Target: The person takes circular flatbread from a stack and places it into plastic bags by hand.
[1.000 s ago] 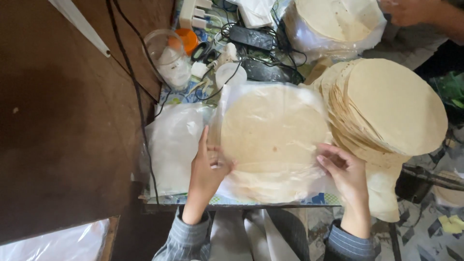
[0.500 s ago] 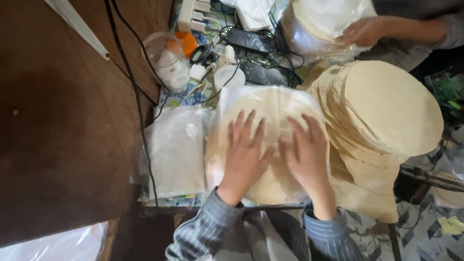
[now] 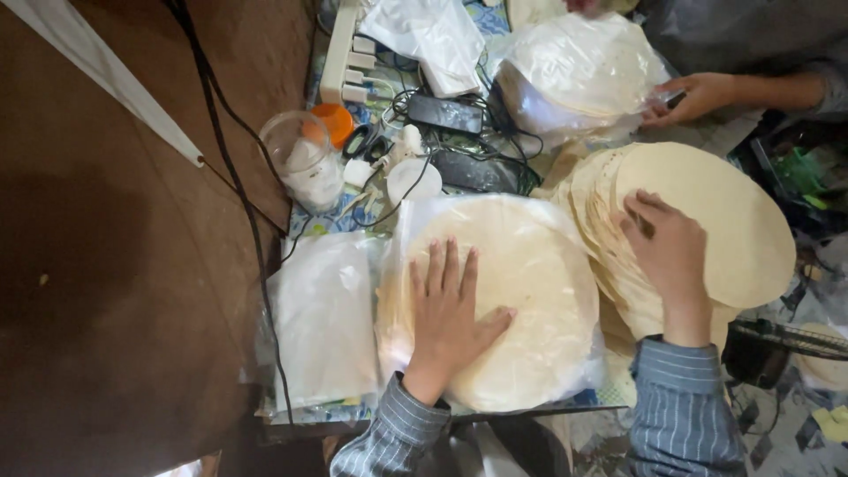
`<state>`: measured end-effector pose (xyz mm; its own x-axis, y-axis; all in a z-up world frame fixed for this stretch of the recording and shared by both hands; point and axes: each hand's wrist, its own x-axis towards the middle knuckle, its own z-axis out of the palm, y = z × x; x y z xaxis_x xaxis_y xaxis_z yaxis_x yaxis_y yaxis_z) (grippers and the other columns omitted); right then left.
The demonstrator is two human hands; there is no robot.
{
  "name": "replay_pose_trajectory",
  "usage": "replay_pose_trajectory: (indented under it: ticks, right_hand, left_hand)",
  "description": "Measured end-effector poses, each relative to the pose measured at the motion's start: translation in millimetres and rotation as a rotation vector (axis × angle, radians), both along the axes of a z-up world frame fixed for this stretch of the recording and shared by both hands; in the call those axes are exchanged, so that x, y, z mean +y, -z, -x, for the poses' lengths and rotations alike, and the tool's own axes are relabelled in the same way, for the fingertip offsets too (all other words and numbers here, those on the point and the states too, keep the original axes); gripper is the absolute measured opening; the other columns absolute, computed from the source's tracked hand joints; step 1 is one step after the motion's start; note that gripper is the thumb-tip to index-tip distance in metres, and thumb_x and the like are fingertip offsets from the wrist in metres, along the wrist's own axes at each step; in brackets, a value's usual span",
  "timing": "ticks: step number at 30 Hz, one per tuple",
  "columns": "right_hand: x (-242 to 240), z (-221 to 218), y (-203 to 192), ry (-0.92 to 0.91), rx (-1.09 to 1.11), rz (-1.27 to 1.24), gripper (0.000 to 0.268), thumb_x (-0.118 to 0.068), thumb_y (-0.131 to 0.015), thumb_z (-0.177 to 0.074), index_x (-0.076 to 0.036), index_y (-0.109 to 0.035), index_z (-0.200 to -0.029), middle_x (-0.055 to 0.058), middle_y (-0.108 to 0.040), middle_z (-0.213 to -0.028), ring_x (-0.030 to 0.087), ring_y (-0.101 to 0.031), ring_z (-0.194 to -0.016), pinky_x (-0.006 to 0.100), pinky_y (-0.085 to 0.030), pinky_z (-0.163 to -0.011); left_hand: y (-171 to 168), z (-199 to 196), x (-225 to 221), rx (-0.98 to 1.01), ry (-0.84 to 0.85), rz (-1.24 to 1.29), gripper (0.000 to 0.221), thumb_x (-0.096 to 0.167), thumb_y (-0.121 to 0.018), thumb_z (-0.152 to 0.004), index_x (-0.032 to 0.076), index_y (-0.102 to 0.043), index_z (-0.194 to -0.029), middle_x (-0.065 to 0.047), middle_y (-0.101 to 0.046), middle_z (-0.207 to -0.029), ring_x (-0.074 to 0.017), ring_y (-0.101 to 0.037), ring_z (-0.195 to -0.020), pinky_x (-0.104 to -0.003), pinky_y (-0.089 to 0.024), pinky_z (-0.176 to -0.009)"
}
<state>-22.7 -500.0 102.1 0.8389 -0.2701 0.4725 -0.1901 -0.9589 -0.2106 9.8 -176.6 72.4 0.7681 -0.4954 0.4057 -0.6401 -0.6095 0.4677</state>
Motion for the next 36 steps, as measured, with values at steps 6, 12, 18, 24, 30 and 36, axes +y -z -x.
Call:
replay_pose_trajectory:
  ticks: [6, 12, 18, 24, 30, 36]
  right_hand:
    - [6.6, 26.3, -3.1, -0.163, -0.129, -0.331, 0.022, -0.015, -0.074, -0.099, -0.006, -0.076, -0.119, 0.013, -0.073, -0.125, 0.027, -0.072, -0.117, 0.035, -0.057, -0.094]
    - [25.5, 36.1, -8.1, 0.077, -0.11, -0.186, 0.021, -0.011, -0.077, -0.098, -0.002, -0.076, -0.117, 0.015, -0.075, -0.118, 0.027, -0.072, -0.086, 0.036, -0.057, -0.082]
    - [0.8, 40.8, -10.7, 0.003, -0.106, -0.116, 0.011, -0.011, -0.074, -0.108, -0.004, -0.078, -0.114, 0.012, -0.076, -0.108, 0.02, -0.074, -0.087, 0.028, -0.058, -0.079]
    - [11.7, 39.1, -27.9, 0.006, -0.005, -0.18, 0.028, -0.016, -0.083, -0.09, -0.003, -0.078, -0.114, 0.013, -0.076, -0.1, 0.021, -0.074, -0.082, 0.032, -0.057, -0.078]
    - [3.3, 41.7, -24.6, 0.01, -0.024, -0.054, 0.016, -0.013, -0.079, -0.094, -0.004, -0.08, -0.108, 0.013, -0.076, -0.099, 0.023, -0.074, -0.083, 0.033, -0.057, -0.081]
    - [-3.4, 41.1, -29.8, -0.084, 0.06, -0.165, 0.026, -0.013, -0.08, -0.087, -0.002, -0.077, -0.111, 0.016, -0.076, -0.103, 0.025, -0.073, -0.079, 0.033, -0.057, -0.074]
  left_hand:
    - [2.1, 1.3, 1.2, 0.023, 0.003, -0.001, 0.094, 0.06, -0.066, -0.087, -0.004, -0.042, -0.152, -0.031, -0.027, -0.163, -0.0445, -0.014, -0.156, -0.063, -0.003, -0.123]
    - [0.5, 0.0, 1.5, 0.036, 0.006, 0.019, 0.094, 0.059, -0.067, -0.086, -0.004, -0.043, -0.152, -0.03, -0.028, -0.164, -0.0445, -0.015, -0.156, -0.064, -0.003, -0.123]
    - [2.8, 2.1, 0.6, -0.006, 0.0, 0.047, 0.092, 0.058, -0.067, -0.087, -0.003, -0.043, -0.152, -0.03, -0.029, -0.164, -0.0446, -0.016, -0.156, -0.064, -0.005, -0.124]
    - [2.7, 2.2, 0.2, -0.015, 0.0, 0.041, 0.093, 0.058, -0.067, -0.087, -0.004, -0.043, -0.152, -0.03, -0.028, -0.163, -0.0452, -0.016, -0.156, -0.065, -0.004, -0.123]
    - [2.3, 1.8, 2.0, -0.012, 0.017, 0.028, 0.091, 0.058, -0.066, -0.089, -0.004, -0.042, -0.152, -0.031, -0.028, -0.163, -0.0453, -0.016, -0.156, -0.064, -0.004, -0.123]
    - [3.5, 1.6, 0.7, -0.001, 0.005, 0.039, 0.091, 0.058, -0.064, -0.089, -0.003, -0.042, -0.153, -0.031, -0.028, -0.163, -0.0449, -0.015, -0.156, -0.064, -0.003, -0.123]
